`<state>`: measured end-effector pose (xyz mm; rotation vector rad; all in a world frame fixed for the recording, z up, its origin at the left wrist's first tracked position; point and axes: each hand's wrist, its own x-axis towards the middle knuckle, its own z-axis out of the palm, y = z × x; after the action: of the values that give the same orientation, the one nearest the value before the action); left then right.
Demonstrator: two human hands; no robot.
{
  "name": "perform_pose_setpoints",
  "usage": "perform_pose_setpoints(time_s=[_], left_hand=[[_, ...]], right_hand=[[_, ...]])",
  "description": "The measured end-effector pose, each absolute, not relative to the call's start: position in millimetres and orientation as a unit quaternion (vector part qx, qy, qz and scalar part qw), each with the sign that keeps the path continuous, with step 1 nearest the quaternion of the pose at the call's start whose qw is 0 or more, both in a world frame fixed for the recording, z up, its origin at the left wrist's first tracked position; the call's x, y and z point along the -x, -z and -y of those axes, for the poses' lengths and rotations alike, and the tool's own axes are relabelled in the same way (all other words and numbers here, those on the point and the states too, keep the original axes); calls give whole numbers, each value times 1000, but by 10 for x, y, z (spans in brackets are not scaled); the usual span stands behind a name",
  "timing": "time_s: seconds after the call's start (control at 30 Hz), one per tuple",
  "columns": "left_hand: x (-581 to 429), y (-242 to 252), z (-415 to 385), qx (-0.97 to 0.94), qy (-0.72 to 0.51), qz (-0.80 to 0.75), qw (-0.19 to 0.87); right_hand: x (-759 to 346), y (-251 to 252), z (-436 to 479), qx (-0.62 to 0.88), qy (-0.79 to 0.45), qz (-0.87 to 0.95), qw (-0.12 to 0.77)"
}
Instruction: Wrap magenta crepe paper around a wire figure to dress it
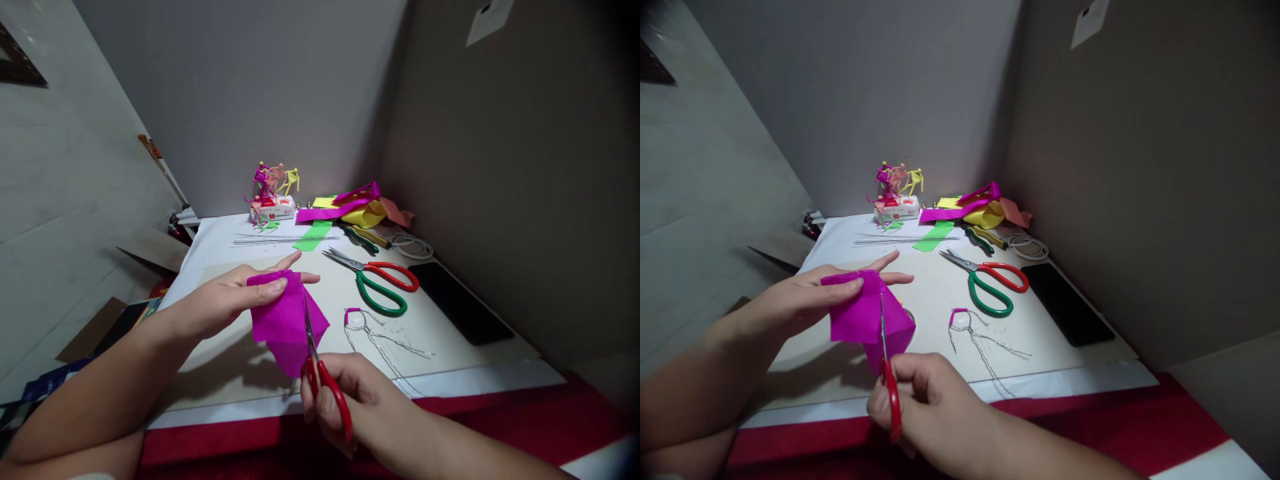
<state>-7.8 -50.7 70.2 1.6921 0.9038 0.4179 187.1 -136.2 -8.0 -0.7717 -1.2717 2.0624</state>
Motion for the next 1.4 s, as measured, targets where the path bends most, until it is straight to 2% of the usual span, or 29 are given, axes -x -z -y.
perform_pose_setpoints(time_s=[0.37,0.63,1.0,1.4], left_hand=[[86,-657,471,-717,-204,-353,566],[67,-634,465,-718,-209,-351,564],[49,-681,465,-735,-208,-339,549],[25,-644,471,-720,-246,-330,559]], right_hand=[[-1853,-53,1370,271,-764,515,278],[-1852,-31,1338,257,-764,511,298],[-1926,-63,1389,268,-783,505,246],[-1840,-69,1367,271,-766,500,300]])
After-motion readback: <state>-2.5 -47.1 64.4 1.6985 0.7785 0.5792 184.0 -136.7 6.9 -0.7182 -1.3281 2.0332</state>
